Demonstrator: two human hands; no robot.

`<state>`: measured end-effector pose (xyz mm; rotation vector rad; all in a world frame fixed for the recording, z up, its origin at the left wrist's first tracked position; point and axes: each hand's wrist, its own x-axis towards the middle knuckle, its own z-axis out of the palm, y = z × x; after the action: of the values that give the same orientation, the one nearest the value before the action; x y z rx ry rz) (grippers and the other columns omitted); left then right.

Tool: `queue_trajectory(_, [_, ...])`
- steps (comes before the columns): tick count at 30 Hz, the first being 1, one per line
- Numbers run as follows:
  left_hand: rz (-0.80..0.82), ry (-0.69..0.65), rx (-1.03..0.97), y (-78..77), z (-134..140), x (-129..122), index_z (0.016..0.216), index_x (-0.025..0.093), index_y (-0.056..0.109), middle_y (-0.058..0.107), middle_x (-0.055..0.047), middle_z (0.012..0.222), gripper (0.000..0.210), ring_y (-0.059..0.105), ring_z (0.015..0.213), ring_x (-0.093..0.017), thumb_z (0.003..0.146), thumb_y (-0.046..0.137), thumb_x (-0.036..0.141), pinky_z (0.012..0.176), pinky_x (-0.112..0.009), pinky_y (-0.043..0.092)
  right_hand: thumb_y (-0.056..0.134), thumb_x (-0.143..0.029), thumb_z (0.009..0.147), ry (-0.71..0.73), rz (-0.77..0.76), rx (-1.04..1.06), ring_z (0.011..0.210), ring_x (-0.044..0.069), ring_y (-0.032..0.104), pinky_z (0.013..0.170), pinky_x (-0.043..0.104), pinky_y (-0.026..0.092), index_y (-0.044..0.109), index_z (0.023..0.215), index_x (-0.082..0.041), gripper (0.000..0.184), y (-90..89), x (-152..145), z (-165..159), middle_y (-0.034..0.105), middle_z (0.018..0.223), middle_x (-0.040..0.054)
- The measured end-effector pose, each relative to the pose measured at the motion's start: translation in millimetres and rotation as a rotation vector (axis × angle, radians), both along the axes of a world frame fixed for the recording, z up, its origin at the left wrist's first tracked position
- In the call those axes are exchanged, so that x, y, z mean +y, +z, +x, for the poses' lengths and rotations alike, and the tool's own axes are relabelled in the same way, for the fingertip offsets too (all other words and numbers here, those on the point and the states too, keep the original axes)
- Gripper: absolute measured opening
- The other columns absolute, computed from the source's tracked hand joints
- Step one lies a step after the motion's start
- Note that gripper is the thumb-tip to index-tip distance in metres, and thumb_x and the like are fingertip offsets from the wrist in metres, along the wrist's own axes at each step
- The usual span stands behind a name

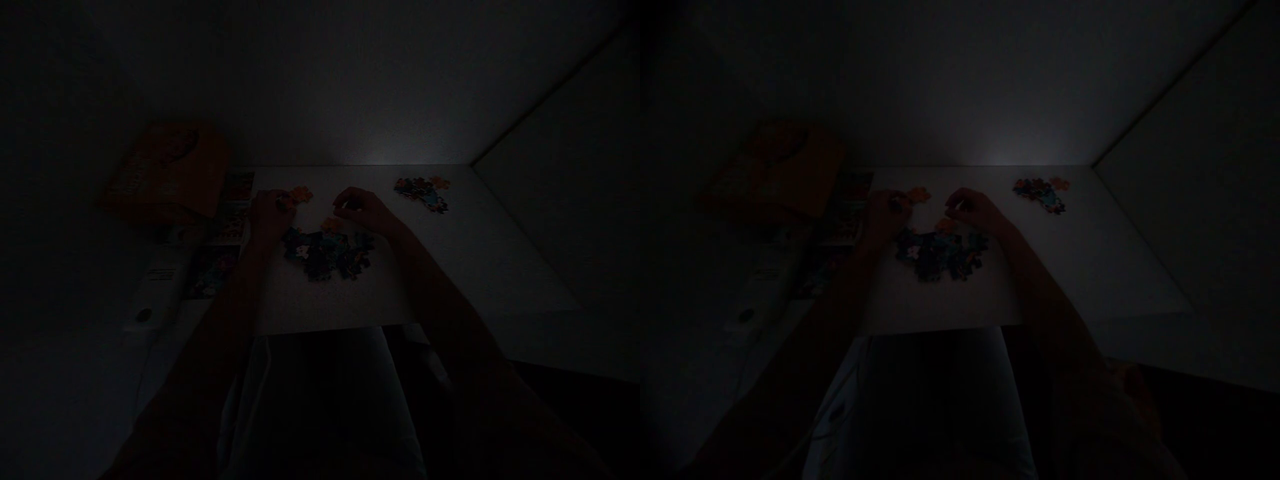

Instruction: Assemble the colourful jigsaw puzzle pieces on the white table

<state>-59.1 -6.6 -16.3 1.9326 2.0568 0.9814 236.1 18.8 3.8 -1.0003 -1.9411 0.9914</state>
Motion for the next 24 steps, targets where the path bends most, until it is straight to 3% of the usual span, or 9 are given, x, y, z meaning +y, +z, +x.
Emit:
queue_trajectory(5, [0.014,-0.002,-0.004,-5.7,-1,2,0.133,0.023,0.083,0.075,-0.015,0.142,0.037,0.07,0.134,-0.036,0.096,0.084,0.026,0.122,-0.052,0.055,0.095,-0.066,0.087,0.119,0.026,-0.187,0.086,0.022,0.064,0.079,0.038,0.056,0.09,0.117,-0.028,0.049,-1.3,0,11,0.082,0.115,0.0085])
queue_trajectory(8, [0.027,-0.005,0.011,-8.2,-2,3,0.132,0.023,0.083,0.076,-0.015,0.142,0.037,0.07,0.135,-0.036,0.095,0.084,0.028,0.122,-0.052,0.054,0.094,-0.065,0.09,0.203,0.12,-0.265,0.105,0.028,0.072,0.095,0.044,0.063,0.093,0.129,-0.028,0.054,-4.6,3,18,0.079,0.127,0.0127])
queue_trajectory(12, [0.025,-0.002,0.015,-8.0,-1,4,0.132,0.022,0.084,0.076,-0.016,0.142,0.036,0.07,0.136,-0.036,0.096,0.083,0.028,0.122,-0.052,0.054,0.088,-0.061,0.099,0.233,0.189,-0.378,0.118,0.032,0.076,0.111,0.05,0.062,0.094,0.135,-0.03,0.048,-7.3,7,21,0.077,0.131,0.0137])
queue_trajectory(20, [0.012,-0.001,0.034,-9.4,-2,3,0.135,0.024,0.081,0.074,-0.015,0.144,0.039,0.067,0.138,-0.037,0.097,0.083,0.03,0.125,-0.053,0.051,0.093,-0.065,0.096,0.114,0.245,-0.503,0.101,0.029,0.079,0.102,0.049,0.065,0.093,0.139,-0.032,0.054,-5.4,4,26,0.076,0.14,0.0129])
queue_trajectory(24, [-0.011,0.022,0.015,-4.8,2,1,0.136,0.021,0.081,0.073,-0.017,0.144,0.037,0.067,0.14,-0.038,0.1,0.083,0.029,0.127,-0.054,0.049,0.093,-0.057,0.098,0.027,0.313,-0.497,0.114,0.034,0.081,0.107,0.051,0.065,0.094,0.133,-0.028,0.046,-10.1,7,26,0.08,0.139,0.0149])
